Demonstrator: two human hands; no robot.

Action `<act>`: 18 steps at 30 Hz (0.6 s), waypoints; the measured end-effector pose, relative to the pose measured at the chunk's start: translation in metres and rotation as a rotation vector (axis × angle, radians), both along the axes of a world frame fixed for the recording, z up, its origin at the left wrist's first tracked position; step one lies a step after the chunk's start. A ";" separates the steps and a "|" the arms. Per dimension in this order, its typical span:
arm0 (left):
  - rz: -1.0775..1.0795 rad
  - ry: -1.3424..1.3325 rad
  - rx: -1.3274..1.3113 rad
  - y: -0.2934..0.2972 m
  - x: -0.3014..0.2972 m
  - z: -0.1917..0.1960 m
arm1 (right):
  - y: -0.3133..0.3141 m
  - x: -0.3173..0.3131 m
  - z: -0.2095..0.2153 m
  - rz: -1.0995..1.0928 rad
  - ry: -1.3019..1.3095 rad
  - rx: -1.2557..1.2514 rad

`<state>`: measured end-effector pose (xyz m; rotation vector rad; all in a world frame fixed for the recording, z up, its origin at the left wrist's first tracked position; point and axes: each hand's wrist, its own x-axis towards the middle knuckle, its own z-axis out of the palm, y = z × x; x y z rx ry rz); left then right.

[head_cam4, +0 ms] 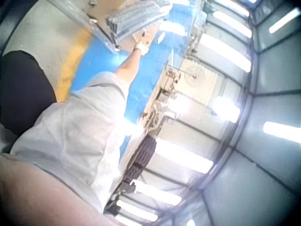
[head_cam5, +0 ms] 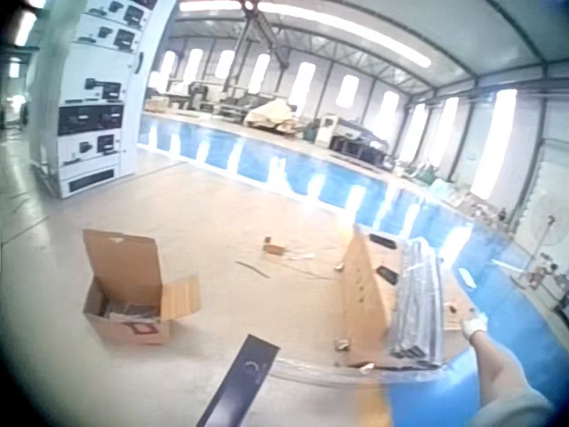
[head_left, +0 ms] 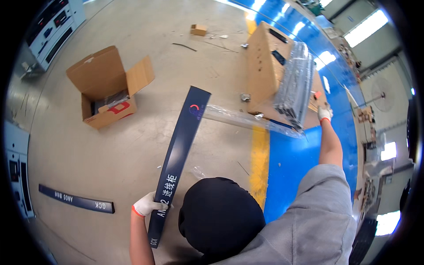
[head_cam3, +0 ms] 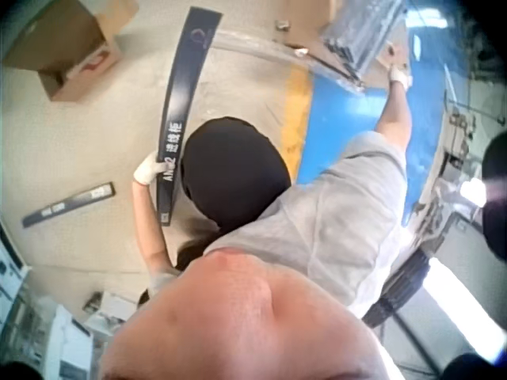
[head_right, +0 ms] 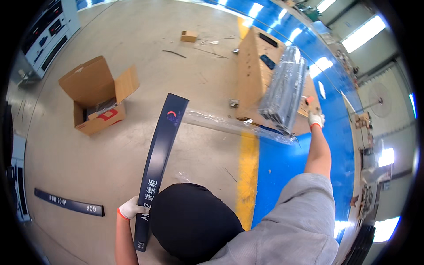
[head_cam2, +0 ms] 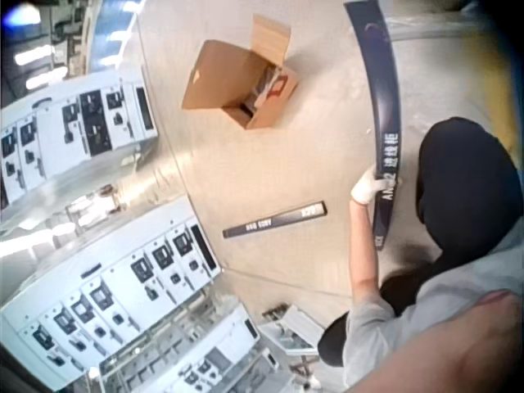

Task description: The person sits on the factory floor and assembles long, dark blue metal bars. They insert small black plastic end caps into the ends of the bars and use an orange utility knife to scrape or trim the edges of the bars.

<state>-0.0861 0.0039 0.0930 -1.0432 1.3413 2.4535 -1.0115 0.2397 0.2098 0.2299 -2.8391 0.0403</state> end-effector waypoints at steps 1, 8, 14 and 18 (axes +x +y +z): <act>-0.001 0.008 0.030 -0.001 -0.001 0.007 | -0.013 -0.002 -0.009 -0.023 0.016 0.009; 0.007 0.185 0.268 -0.008 -0.006 -0.017 | -0.033 -0.097 -0.005 0.117 0.047 -0.072; 0.012 0.326 0.473 -0.016 -0.003 -0.040 | -0.046 -0.102 -0.021 -0.023 -0.186 0.184; 0.027 0.549 0.638 -0.012 -0.009 -0.062 | -0.043 -0.096 0.000 -0.032 -0.191 0.062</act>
